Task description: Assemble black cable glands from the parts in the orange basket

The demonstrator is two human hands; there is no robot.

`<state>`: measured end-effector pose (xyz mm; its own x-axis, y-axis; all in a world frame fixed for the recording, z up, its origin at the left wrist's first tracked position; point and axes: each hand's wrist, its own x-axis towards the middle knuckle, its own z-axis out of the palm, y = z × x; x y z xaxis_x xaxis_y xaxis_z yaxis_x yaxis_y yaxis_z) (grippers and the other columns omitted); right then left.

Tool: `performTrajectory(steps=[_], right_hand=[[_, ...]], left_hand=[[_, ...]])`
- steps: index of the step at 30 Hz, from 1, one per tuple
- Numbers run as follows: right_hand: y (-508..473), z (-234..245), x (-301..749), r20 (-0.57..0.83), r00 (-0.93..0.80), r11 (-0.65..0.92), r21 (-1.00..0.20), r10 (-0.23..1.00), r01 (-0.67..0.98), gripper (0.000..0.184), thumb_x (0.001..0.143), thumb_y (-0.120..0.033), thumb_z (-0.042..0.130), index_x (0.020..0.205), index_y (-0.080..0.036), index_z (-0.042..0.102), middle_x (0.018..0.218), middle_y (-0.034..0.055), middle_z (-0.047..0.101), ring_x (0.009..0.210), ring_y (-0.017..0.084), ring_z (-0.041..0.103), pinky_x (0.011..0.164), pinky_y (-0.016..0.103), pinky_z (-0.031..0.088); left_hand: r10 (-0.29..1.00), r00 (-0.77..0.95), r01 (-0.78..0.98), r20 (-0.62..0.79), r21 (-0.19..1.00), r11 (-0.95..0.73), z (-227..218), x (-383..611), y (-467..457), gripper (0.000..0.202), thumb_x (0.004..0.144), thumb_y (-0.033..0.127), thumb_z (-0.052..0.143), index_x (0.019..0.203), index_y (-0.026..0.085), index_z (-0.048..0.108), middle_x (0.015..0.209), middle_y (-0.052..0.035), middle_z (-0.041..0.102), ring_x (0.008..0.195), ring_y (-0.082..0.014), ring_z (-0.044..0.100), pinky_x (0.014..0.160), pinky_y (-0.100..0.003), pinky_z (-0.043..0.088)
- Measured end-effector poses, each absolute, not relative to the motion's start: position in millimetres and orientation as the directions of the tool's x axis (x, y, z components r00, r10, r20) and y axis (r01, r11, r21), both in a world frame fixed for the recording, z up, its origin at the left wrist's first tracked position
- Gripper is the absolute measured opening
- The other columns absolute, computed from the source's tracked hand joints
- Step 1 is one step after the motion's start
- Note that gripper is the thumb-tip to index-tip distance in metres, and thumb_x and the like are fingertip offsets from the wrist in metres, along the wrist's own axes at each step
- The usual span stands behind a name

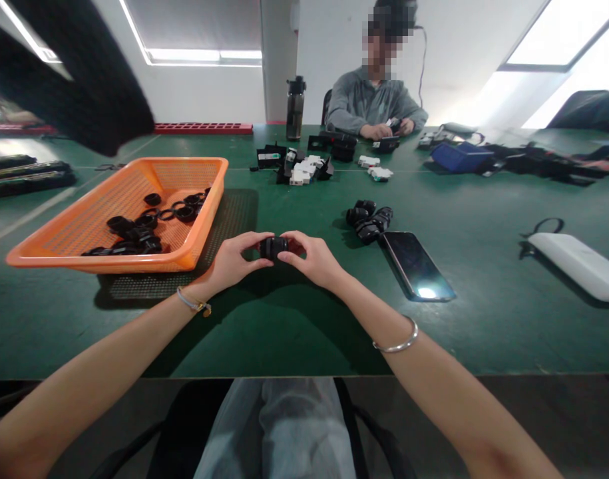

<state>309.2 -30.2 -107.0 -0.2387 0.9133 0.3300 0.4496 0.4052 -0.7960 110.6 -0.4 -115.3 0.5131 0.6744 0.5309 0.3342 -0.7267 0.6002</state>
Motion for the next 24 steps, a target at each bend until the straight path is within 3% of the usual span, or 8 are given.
performTrajectory(steps=[6, 9, 13, 18, 21, 24], right_hand=[[-32.3, -108.1, 303.5, 0.173, -0.223, 0.231, -0.935, 0.959, 0.268, 0.041, 0.075, -0.049, 0.056, 0.098, -0.014, 0.058, 0.066, 0.0016, 0.06, 0.057, 0.014, 0.055, 0.053, 0.027, 0.044], [-31.2, -110.5, 301.7, 0.136, -0.236, 0.19, -0.956, 0.962, 0.225, 0.042, 0.076, -0.052, 0.053, 0.094, -0.014, 0.057, 0.061, 0.0008, 0.058, 0.053, 0.013, 0.052, 0.051, 0.026, 0.043], [-28.0, -114.3, 301.9, 0.159, -0.231, 0.221, -0.935, 0.96, 0.277, 0.039, 0.08, -0.05, 0.048, 0.096, -0.015, 0.055, 0.066, 0.0015, 0.059, 0.055, 0.013, 0.053, 0.054, 0.027, 0.045], [-27.9, -112.1, 305.3, 0.327, -0.257, 0.411, -0.799, 0.91, 0.438, 0.032, 0.079, -0.035, 0.055, 0.107, -0.02, 0.051, 0.093, 0.0059, 0.063, 0.081, 0.019, 0.061, 0.07, 0.034, 0.05], [-30.1, -109.5, 306.6, 0.402, -0.312, 0.508, -0.719, 0.861, 0.475, 0.031, 0.08, -0.028, 0.054, 0.11, -0.022, 0.05, 0.103, 0.0074, 0.061, 0.091, 0.021, 0.06, 0.078, 0.037, 0.051], [-31.7, -109.3, 306.4, 0.431, -0.351, 0.555, -0.675, 0.831, 0.486, 0.033, 0.081, -0.023, 0.053, 0.113, -0.023, 0.049, 0.111, 0.0088, 0.059, 0.095, 0.021, 0.058, 0.079, 0.038, 0.051]], left_hand=[[0.485, 0.543, 0.369, 0.685, 0.324, -0.871, -116.9, 109.2, 0.9, 0.038, 0.08, 0.032, 0.065, 0.114, 0.016, 0.061, 0.102, -0.0092, 0.069, 0.093, -0.0171, 0.063, 0.082, -0.032, 0.052], [0.45, 0.559, 0.369, 0.697, 0.277, -0.887, -116.4, 109.9, 1.4, 0.036, 0.082, 0.032, 0.063, 0.113, 0.016, 0.061, 0.102, -0.0097, 0.069, 0.095, -0.0182, 0.062, 0.084, -0.034, 0.052], [0.574, 0.536, 0.356, 0.619, 0.45, -0.819, -116.6, 112.3, 2.6, 0.04, 0.08, 0.034, 0.064, 0.114, 0.014, 0.058, 0.104, -0.01, 0.066, 0.092, -0.0177, 0.062, 0.081, -0.031, 0.052], [0.788, 0.504, 0.331, 0.352, 0.764, -0.553, -119.0, 114.4, 6.7, 0.05, 0.085, 0.039, 0.053, 0.127, 0.013, 0.045, 0.089, -0.0045, 0.065, 0.073, -0.0135, 0.062, 0.068, -0.026, 0.05], [0.802, 0.549, 0.338, 0.235, 0.815, -0.47, -117.9, 114.7, 7.4, 0.043, 0.088, 0.036, 0.045, 0.124, 0.013, 0.046, 0.08, -0.0021, 0.064, 0.066, -0.0126, 0.061, 0.065, -0.025, 0.048], [0.792, 0.574, 0.375, 0.208, 0.793, -0.48, -115.0, 115.1, 6.0, 0.038, 0.087, 0.035, 0.048, 0.117, 0.012, 0.05, 0.085, -0.0041, 0.065, 0.072, -0.0149, 0.061, 0.068, -0.027, 0.048]])
